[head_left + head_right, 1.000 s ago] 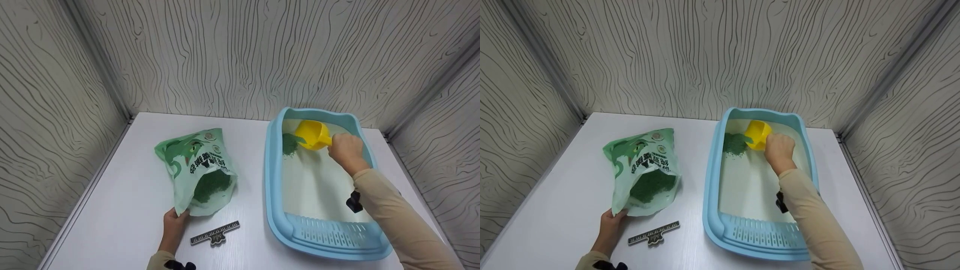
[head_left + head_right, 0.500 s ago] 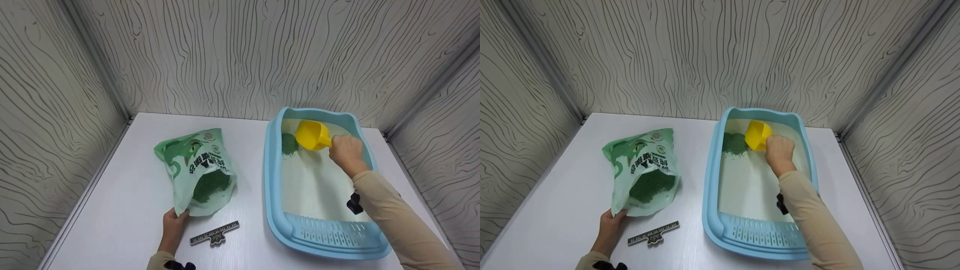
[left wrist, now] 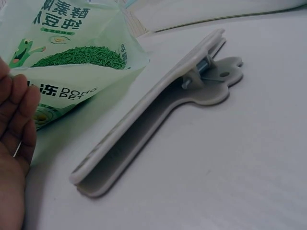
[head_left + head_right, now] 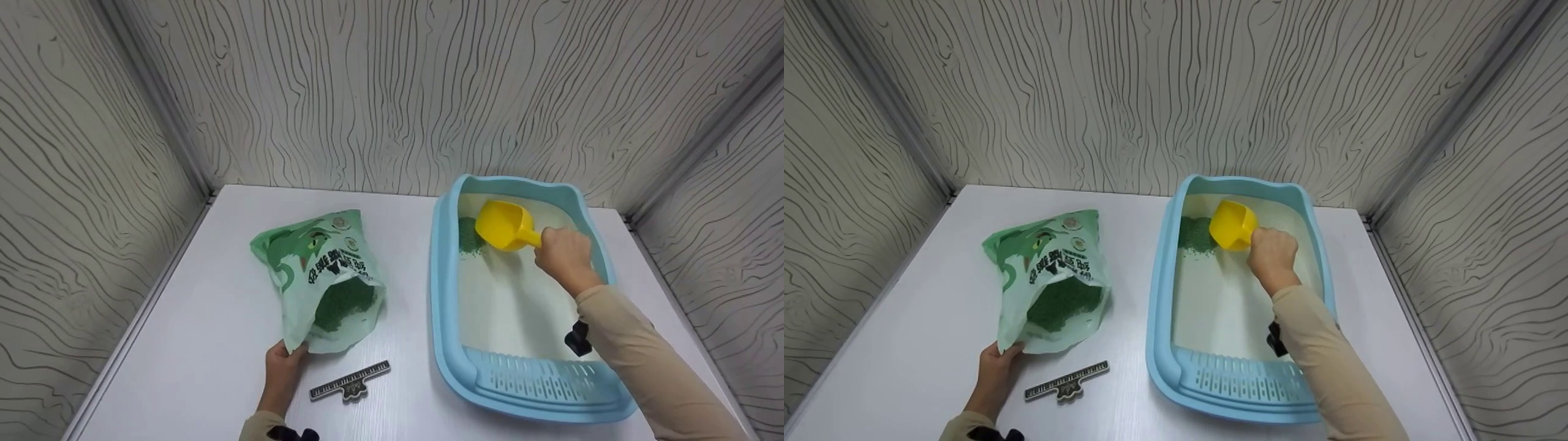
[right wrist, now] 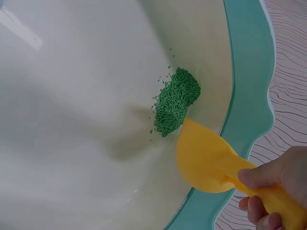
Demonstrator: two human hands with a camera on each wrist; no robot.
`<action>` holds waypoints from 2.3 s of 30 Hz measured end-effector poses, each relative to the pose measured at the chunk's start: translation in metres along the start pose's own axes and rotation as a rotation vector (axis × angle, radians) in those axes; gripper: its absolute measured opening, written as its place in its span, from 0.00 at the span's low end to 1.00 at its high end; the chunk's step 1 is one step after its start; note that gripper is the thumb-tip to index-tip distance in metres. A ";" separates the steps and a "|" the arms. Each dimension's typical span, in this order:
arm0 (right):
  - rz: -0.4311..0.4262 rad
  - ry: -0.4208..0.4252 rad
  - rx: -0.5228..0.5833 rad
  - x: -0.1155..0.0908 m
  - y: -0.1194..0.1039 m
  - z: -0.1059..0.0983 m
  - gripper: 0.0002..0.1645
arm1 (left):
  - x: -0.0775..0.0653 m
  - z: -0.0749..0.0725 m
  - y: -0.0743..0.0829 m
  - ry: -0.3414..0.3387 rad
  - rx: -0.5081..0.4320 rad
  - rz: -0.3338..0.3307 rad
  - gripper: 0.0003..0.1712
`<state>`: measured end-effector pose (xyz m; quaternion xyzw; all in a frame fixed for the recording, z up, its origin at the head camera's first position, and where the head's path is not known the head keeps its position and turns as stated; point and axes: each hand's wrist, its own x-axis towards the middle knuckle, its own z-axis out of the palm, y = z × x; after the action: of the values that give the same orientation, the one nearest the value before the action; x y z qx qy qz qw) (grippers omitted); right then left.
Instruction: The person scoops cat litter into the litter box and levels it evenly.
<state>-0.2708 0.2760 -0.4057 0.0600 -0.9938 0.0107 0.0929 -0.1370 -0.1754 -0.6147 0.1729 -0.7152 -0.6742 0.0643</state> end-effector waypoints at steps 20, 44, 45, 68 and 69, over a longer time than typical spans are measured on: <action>0.041 -0.058 0.085 -0.022 -0.004 0.001 0.18 | -0.001 -0.002 0.002 -0.011 -0.018 0.013 0.17; 0.120 -0.143 0.213 -0.056 -0.009 -0.003 0.19 | 0.000 -0.002 -0.001 -0.017 0.021 -0.027 0.16; 0.123 -0.137 0.217 -0.057 -0.009 -0.004 0.19 | 0.000 -0.002 -0.001 -0.015 0.017 -0.022 0.16; 0.144 -0.106 0.281 -0.096 -0.021 -0.012 0.17 | -0.001 -0.001 0.002 -0.013 0.022 -0.001 0.16; 0.145 -0.104 0.287 -0.098 -0.021 -0.012 0.17 | -0.001 -0.001 0.002 -0.014 0.024 -0.003 0.16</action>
<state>-0.1708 0.2673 -0.4122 0.0012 -0.9873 0.1558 0.0307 -0.1358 -0.1759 -0.6129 0.1699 -0.7235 -0.6668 0.0563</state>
